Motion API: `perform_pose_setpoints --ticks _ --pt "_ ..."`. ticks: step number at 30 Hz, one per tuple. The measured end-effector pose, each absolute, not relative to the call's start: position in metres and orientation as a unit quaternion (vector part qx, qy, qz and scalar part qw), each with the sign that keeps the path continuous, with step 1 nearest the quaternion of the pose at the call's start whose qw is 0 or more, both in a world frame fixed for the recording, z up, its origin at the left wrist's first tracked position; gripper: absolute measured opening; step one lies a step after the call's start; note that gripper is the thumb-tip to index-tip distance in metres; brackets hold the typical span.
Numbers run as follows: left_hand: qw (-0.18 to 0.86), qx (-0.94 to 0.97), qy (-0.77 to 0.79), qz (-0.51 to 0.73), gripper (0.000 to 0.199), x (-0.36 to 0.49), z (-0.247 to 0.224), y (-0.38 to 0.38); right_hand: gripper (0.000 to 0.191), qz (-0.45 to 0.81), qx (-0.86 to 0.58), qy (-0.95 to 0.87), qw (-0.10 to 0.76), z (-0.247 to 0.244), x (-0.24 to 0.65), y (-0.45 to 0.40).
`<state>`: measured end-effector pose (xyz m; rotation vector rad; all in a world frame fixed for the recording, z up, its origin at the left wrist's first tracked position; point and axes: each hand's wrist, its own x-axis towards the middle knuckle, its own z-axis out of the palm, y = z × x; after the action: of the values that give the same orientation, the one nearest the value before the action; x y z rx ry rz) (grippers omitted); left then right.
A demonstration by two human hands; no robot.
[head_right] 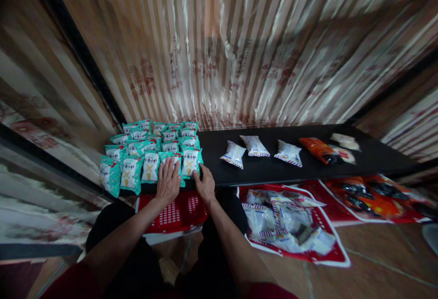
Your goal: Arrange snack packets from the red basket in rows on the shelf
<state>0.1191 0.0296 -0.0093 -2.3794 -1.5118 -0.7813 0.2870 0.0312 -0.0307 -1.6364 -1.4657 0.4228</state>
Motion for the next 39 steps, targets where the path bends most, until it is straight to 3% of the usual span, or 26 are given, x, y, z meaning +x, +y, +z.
perform_pose_setpoints --ticks 5,12,20,27,39 --pt "0.104 -0.803 -0.521 -0.271 0.060 0.112 -0.007 0.019 0.055 0.065 -0.634 -0.604 0.478 -0.021 0.277 0.020" --pt "0.135 -0.732 -0.586 -0.321 0.060 0.051 -0.009 -0.009 0.046 0.038 -0.538 -0.745 0.392 0.004 0.226 0.008" --pt "0.182 -0.675 -0.638 -0.323 0.058 -0.030 -0.008 0.012 0.049 -0.020 -0.570 -0.740 0.356 0.005 0.179 0.043" --pt "0.184 -0.670 -0.651 -0.305 0.063 -0.022 -0.032 0.033 0.053 -0.136 -0.583 -0.740 0.307 -0.007 0.169 0.056" --pt "0.158 -0.676 -0.650 -0.307 0.063 -0.022 -0.034 0.033 0.053 -0.144 -0.599 -0.738 0.277 -0.009 0.164 0.057"
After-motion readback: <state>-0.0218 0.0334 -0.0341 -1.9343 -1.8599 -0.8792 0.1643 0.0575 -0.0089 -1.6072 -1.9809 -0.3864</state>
